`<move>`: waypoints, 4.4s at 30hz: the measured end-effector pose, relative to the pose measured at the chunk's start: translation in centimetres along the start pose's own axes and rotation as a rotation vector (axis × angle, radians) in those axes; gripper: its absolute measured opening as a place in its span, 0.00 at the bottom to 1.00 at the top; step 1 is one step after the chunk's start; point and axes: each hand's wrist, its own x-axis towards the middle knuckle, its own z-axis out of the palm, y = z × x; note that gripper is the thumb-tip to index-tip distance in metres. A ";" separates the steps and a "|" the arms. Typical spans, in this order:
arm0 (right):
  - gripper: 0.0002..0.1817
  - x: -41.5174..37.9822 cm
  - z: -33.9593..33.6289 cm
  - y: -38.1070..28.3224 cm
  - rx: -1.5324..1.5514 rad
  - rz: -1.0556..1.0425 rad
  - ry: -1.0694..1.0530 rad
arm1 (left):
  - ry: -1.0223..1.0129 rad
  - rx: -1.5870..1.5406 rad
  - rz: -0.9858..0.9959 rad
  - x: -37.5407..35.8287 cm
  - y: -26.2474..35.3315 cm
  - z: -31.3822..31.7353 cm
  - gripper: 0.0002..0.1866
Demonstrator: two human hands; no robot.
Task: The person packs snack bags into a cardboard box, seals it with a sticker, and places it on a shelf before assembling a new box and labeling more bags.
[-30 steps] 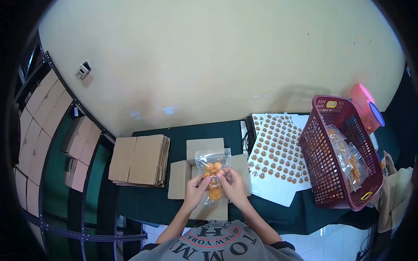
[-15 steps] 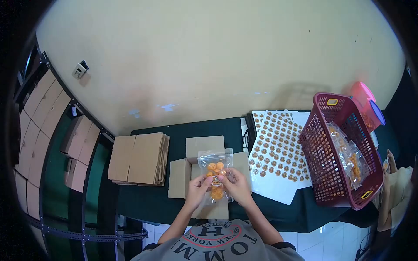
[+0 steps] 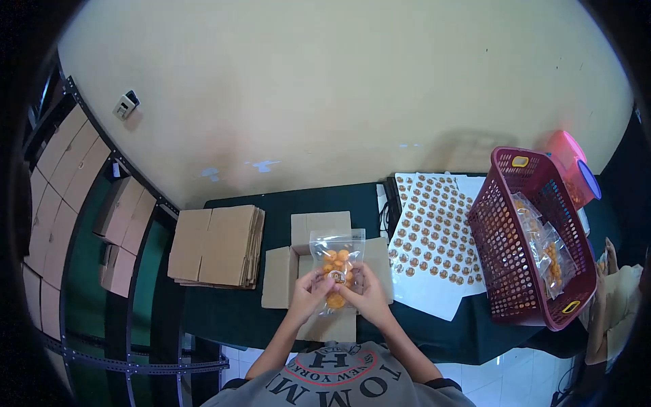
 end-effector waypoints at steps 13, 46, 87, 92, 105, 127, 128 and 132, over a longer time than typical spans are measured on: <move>0.18 0.0 -2.3 0.0 0.054 0.082 -0.069 | -0.184 0.003 -0.104 -0.2 -0.3 -1.0 0.20; 0.17 0.2 -1.2 0.5 -0.011 -0.030 0.078 | -0.050 0.114 0.030 -0.5 -1.7 -0.4 0.15; 0.10 -0.6 0.1 1.0 0.093 -0.011 0.202 | -0.055 0.225 0.055 -1.1 -2.2 0.2 0.12; 0.11 -0.5 -0.3 1.2 0.064 -0.018 0.139 | 0.042 0.186 0.095 -0.8 -0.7 0.4 0.16; 0.20 -0.4 -0.5 1.1 0.061 0.023 -0.030 | -0.049 0.242 0.088 0.1 0.2 -0.8 0.16; 0.11 1.3 -0.5 -2.2 -0.801 -0.271 -0.141 | -0.006 0.762 0.454 -0.1 1.0 -0.8 0.04; 0.11 1.3 -0.2 -2.1 -0.802 -0.272 -0.141 | 0.000 0.784 0.454 -0.1 0.9 -0.9 0.04; 0.07 1.5 0.7 -2.3 -0.860 -0.395 -0.147 | -0.038 0.747 0.453 -0.1 1.1 -1.0 0.04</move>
